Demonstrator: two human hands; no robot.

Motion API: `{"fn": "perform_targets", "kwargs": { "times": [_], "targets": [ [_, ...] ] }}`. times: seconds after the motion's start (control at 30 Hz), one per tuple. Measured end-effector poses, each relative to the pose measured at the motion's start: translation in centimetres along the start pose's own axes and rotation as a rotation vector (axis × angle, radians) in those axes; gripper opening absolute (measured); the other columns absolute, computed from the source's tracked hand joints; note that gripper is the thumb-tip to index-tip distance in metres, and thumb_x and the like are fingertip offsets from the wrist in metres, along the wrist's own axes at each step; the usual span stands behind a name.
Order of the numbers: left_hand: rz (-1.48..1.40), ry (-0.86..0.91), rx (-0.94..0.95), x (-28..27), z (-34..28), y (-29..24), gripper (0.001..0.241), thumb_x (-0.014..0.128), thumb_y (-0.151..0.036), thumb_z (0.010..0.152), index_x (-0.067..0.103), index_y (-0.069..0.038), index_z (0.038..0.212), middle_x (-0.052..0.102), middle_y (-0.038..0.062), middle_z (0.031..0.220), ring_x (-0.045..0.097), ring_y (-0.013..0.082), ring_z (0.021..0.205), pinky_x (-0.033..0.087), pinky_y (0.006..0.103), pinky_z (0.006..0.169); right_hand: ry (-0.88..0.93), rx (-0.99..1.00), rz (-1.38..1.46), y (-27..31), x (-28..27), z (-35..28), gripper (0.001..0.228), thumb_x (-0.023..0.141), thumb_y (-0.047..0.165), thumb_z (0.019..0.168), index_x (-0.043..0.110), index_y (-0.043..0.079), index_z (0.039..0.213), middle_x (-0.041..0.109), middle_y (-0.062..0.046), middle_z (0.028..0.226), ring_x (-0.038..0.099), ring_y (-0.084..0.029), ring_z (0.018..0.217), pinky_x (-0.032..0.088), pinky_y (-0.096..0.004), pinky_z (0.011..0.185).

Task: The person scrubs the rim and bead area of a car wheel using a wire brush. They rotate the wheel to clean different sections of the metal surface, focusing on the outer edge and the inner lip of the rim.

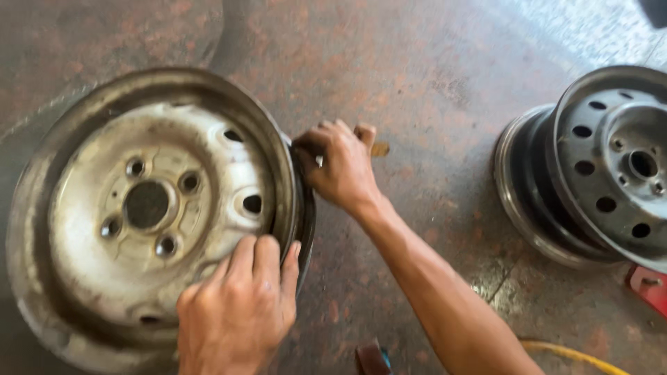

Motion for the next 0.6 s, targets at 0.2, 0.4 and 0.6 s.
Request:
{"fn": "perform_targets", "kwargs": {
  "times": [0.2, 0.4, 0.6],
  "targets": [
    [-0.04, 0.0, -0.014, -0.6, 0.5, 0.0, 0.036, 0.066, -0.035, 0.093, 0.055, -0.011, 0.069, 0.062, 0.007, 0.067, 0.069, 0.0253, 0.057, 0.054, 0.0389, 0.044, -0.154, 0.245, -0.036, 3.6, -1.2, -9.3, 0.008, 0.075, 0.013, 0.086, 0.076, 0.011, 0.094, 0.073, -0.006, 0.078, 0.063, -0.024, 0.072, 0.037, -0.054, 0.08],
    [-0.036, 0.03, 0.001, -0.4, -0.9, 0.0, 0.035, 0.065, -0.035, 0.096, 0.056, -0.01, 0.072, 0.063, 0.008, 0.069, 0.069, 0.0257, 0.057, 0.053, 0.0382, 0.044, -0.234, 0.171, -0.037, 1.8, -0.8, -4.9, 0.007, 0.075, 0.013, 0.089, 0.078, 0.013, 0.095, 0.071, -0.007, 0.083, 0.065, -0.025, 0.086, 0.034, -0.043, 0.083],
    [-0.074, 0.015, 0.012, -0.9, 0.0, -0.2, 0.035, 0.065, -0.034, 0.095, 0.057, -0.01, 0.072, 0.063, 0.008, 0.068, 0.069, 0.0253, 0.055, 0.052, 0.0369, 0.042, -0.201, 0.219, 0.003, 4.7, -1.5, -10.4, 0.012, 0.073, 0.009, 0.085, 0.077, 0.01, 0.096, 0.066, -0.008, 0.077, 0.062, -0.029, 0.077, 0.034, -0.049, 0.078]
  ]
}}
Point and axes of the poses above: each hand's wrist, its own z-axis towards the middle knuckle, its own x-axis out of the palm, y = z × x, the point moved 7 cm from there along z, towards the middle knuckle
